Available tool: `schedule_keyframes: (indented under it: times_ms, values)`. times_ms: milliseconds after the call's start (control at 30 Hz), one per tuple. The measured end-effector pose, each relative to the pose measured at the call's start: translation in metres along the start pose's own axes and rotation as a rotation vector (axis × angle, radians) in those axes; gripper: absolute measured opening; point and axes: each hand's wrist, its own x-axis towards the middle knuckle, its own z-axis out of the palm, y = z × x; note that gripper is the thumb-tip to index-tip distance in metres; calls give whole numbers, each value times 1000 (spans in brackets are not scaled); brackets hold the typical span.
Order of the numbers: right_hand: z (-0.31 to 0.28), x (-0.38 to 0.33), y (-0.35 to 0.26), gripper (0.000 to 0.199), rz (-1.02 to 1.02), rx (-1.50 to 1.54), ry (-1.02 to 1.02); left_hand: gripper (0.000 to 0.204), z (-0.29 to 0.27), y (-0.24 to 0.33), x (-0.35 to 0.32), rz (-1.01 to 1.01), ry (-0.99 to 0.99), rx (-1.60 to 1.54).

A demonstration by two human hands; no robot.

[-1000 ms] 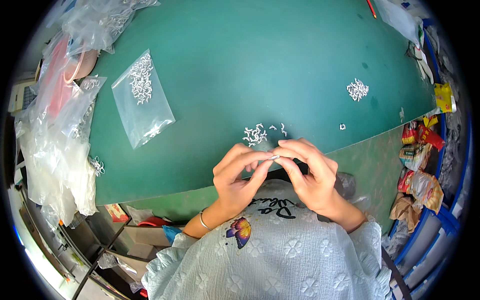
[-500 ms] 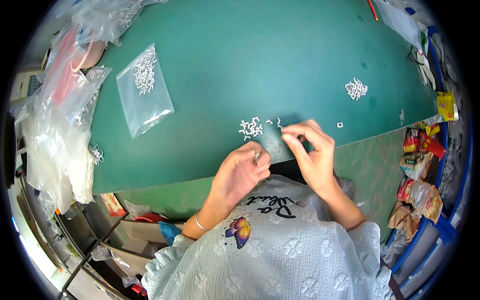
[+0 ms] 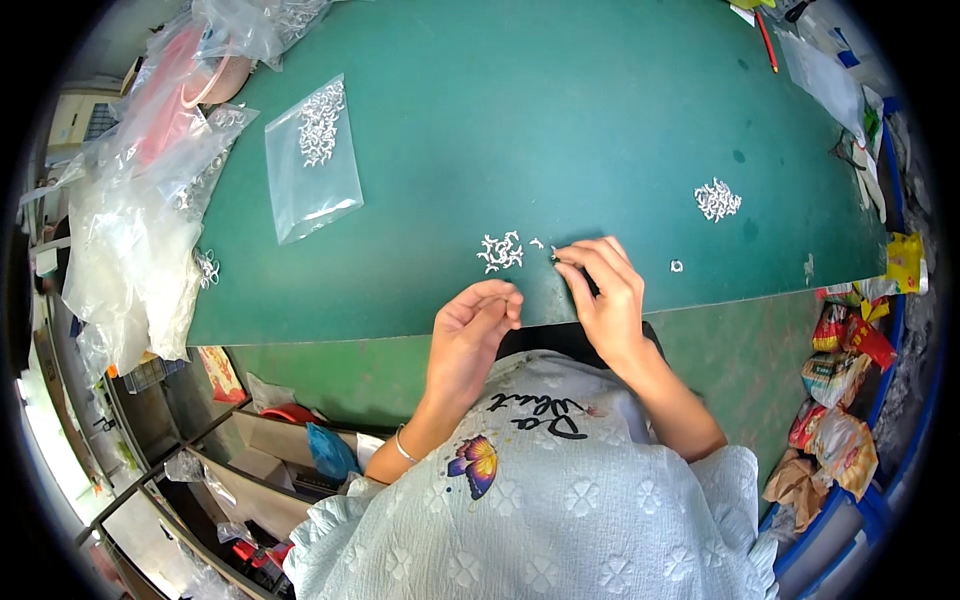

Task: The person sits at a green workbench and repeatedly picks up small silver metal components, likely hooks and fasteners, from a pile. They manipulate these parts with their fingers, appearing to assemble or inspect them one by one. The person occasionally moves the components between their hands and the table surface.

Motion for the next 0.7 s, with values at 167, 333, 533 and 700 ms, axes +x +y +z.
schedule_keyframes:
  times_ms: [167, 333, 533, 700]
  values:
    - [-11, -7, -15, 14, 604, 921, -44, 18, 24, 1, 2, 101, -40, 169]
    - [-16, -11, -23, 15, 836, 1370, -196, 22, 34, -9, 2, 293, -124, 247]
    - [-19, -16, -20, 12, 777, 1291, -231, 18, 38, -8, 1, 427, -108, 374]
    - [-21, -13, -30, 12, 679, 1099, -124, 16, 39, -7, 2, 494, -95, 326]
